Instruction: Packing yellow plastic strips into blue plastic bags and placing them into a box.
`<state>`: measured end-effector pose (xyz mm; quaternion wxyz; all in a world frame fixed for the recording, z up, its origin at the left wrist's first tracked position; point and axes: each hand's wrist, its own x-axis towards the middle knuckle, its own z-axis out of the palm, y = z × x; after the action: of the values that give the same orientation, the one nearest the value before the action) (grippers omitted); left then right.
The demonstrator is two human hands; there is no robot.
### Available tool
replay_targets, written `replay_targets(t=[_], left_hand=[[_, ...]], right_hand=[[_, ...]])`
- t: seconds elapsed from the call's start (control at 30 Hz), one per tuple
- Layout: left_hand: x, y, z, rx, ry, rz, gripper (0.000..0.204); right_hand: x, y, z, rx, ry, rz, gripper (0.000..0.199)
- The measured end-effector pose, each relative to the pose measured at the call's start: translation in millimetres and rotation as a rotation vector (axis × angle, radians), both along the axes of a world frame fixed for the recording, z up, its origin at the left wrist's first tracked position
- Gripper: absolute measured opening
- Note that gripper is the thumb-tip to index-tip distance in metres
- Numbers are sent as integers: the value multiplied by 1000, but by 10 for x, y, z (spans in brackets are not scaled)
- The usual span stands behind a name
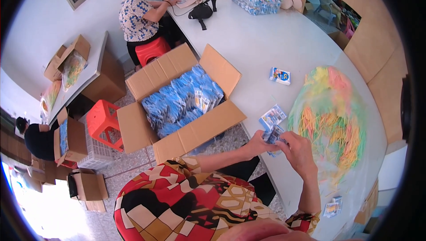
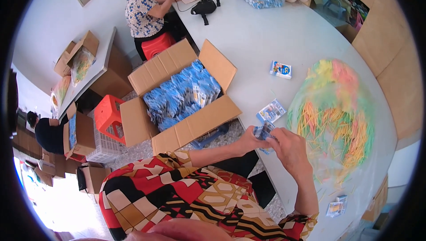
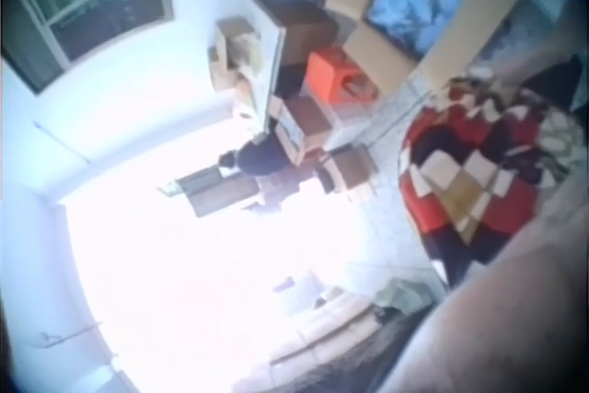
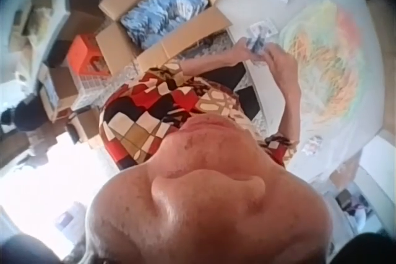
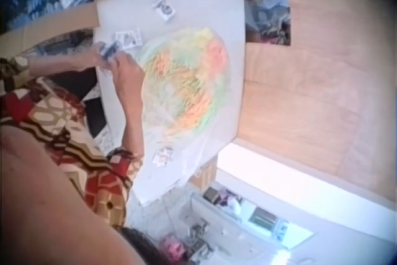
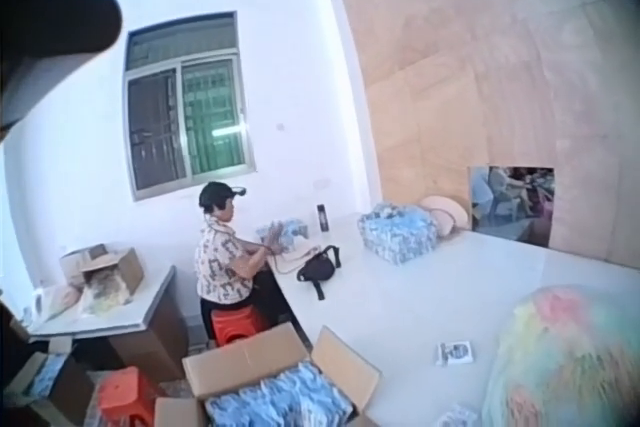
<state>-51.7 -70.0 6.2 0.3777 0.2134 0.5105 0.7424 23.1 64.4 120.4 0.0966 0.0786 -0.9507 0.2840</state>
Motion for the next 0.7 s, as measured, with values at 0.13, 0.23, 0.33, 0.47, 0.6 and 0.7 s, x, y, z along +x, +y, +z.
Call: replay_targets(t=[0.13,0.23,0.33,0.47,0.6,0.7], left_hand=[[-12,12,24,-12,-5,100,35],[-92,22,32,-13,-111,223,49],[-317,-85,-67,-112,-117,287,58],[-456,-191,-38,-13,0,378,49],[-440,-194,-64,-24,-51,353,44],[-408,-150,-84,-20,-64,352,43]], right_hand=[[25,77,-102,-119,78,-33,16],[108,324,-172,-283,155,-162,17],[336,616,-353,-306,149,-415,13],[663,903,-789,-380,96,-569,13],[1054,951,-1238,-213,-45,-548,12],[1177,854,-1410,-161,-107,-486,10]])
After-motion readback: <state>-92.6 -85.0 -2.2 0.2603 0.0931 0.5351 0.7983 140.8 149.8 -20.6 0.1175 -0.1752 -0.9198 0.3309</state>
